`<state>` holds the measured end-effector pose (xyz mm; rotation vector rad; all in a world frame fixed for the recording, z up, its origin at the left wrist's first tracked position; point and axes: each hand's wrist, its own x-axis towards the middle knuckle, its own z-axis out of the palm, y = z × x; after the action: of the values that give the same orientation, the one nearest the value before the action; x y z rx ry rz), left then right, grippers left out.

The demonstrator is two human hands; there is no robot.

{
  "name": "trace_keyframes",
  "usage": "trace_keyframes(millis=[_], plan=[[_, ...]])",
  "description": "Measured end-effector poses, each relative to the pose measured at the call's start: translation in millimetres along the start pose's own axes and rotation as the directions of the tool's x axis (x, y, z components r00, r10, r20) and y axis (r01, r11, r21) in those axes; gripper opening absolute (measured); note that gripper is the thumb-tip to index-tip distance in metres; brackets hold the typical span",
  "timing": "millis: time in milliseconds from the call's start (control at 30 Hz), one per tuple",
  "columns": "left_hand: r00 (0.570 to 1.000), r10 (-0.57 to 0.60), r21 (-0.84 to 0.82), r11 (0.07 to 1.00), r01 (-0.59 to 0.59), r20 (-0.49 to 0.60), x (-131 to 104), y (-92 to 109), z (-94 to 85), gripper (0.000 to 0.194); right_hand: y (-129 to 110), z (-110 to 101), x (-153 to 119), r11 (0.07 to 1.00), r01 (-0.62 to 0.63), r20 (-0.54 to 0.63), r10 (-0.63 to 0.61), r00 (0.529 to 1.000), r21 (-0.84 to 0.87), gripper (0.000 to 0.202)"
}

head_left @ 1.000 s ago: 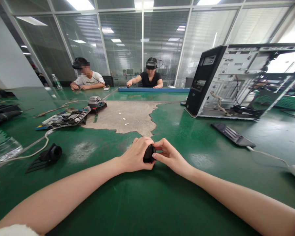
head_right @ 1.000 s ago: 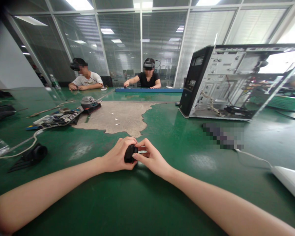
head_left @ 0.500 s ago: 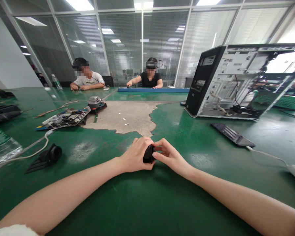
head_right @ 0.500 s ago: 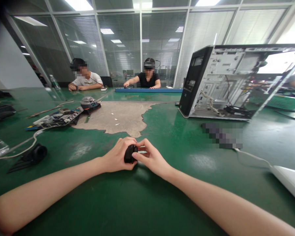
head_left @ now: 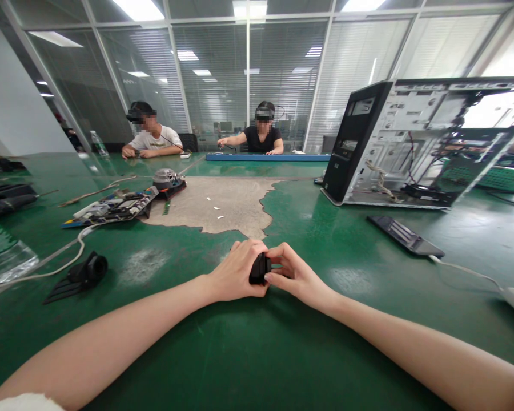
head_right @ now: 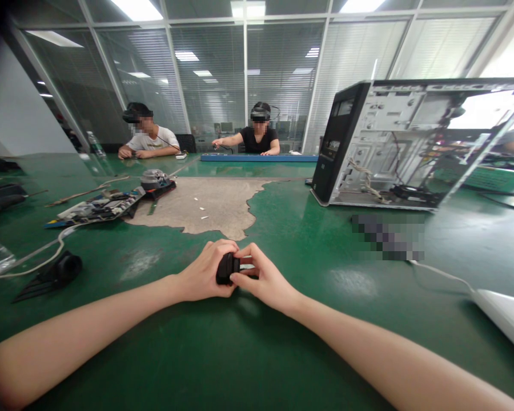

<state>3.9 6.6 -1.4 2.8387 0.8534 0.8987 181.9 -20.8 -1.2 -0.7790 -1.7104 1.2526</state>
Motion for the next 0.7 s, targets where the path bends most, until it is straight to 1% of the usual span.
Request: trace_keyframes(millis=[133,267,333,400,500,600,700], plan=[[1.000,-0.005,0.004,1.000,0.005,-0.011,-0.2,0.1,0.3,0.054,-0.9,0.8,1.4,0.999,-0.042,-0.023,0.042,0.999,0.018,0.020],[1.000,-0.006,0.001,1.000,0.006,-0.011,-0.1,0.2,0.2,0.054,1.1,0.1,3.3,0.998,-0.060,-0.048,0.059,0.997,-0.018,0.025],[1.000,-0.005,0.005,1.000,0.005,-0.008,0.3,0.3,0.0,0.054,2.3,-0.5,3.3,0.997,-0.073,-0.042,0.072,0.997,-0.031,0.027],[1.000,-0.006,0.010,1.000,0.006,-0.005,0.5,0.3,-0.2,0.055,3.0,-1.0,2.7,0.998,-0.060,-0.017,0.059,0.998,-0.032,0.027],[1.000,-0.004,0.008,1.000,0.004,-0.001,0.3,0.4,-0.4,0.056,2.7,-0.9,1.6,1.000,-0.009,0.005,0.009,1.000,-0.002,0.027],[1.000,-0.005,0.005,1.000,0.005,-0.009,0.1,0.8,-0.4,0.055,1.1,-0.2,1.3,1.000,0.002,-0.015,-0.001,1.000,0.019,0.022],[1.000,-0.010,0.007,1.000,0.010,-0.013,0.2,1.2,-0.3,0.054,0.1,0.1,2.0,1.000,-0.011,-0.040,0.010,0.999,-0.007,0.018]])
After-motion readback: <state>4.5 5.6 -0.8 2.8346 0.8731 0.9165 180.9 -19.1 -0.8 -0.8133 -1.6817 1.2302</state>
